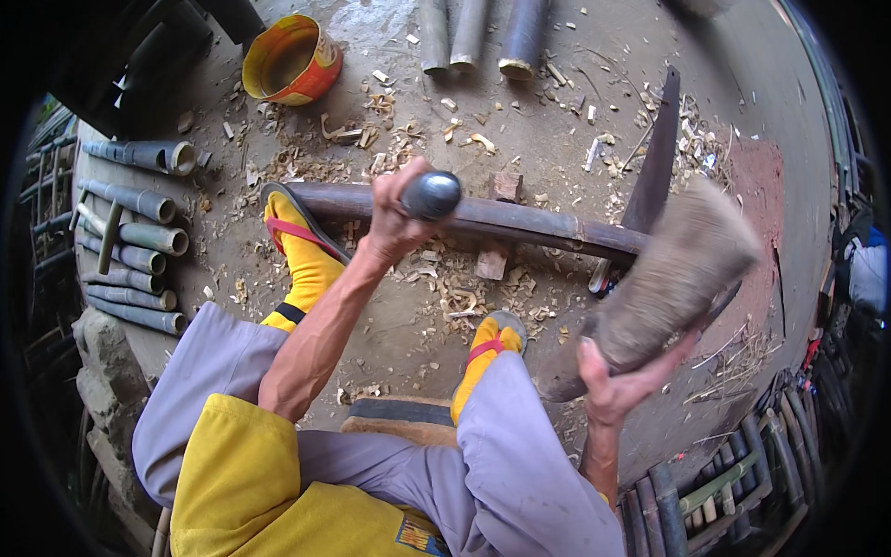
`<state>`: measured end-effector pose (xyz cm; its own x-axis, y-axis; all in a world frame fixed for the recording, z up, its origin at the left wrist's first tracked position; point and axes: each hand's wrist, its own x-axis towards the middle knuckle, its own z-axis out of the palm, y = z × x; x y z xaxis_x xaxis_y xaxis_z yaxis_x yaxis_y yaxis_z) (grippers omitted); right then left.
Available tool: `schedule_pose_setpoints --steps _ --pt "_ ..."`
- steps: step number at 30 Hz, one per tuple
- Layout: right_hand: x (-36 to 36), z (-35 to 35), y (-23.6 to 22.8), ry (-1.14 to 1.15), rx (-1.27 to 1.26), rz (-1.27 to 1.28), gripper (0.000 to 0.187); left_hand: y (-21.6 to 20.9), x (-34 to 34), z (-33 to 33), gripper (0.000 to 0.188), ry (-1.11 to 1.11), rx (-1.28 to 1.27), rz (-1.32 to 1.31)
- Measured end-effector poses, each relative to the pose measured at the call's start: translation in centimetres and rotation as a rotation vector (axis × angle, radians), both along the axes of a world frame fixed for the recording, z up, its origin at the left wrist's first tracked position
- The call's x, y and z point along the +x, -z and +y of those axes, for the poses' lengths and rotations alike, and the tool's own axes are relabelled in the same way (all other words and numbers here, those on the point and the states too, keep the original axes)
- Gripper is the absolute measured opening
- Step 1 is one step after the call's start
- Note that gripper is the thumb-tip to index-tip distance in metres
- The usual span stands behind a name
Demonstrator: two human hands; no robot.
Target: The person uses a saw and a knife to shape and hollow out a segment of bamboo, striking a tool with a wooden block and scraping the inner and outer surfaces.
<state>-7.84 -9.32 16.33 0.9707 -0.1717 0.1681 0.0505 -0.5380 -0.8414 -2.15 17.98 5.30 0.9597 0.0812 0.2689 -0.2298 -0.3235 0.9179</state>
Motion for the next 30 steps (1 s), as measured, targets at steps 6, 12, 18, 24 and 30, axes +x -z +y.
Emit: schedule_pose_setpoints --steps 6,12,18,24,30 --pt "2.7 3.8 -0.1 -0.118 0.267 -0.067 0.082 0.8 1.4 -2.2 0.026 0.105 0.102 0.047" --pt "4.3 4.3 -5.4 -0.318 0.044 0.236 0.104 0.8 0.3 -1.2 0.027 0.117 0.100 -0.014" --pt "3.9 4.3 -5.7 0.033 0.541 -0.186 0.075 1.0 0.3 -2.0 0.025 0.144 0.063 0.005" --pt "3.2 3.5 -0.6 -0.416 0.071 0.401 0.105 1.7 -0.2 -2.0 0.021 0.154 0.124 0.112" --pt "0.7 2.3 2.2 -0.223 -0.060 0.246 0.103 2.5 6.2 1.2 0.016 -0.036 -0.065 0.594"
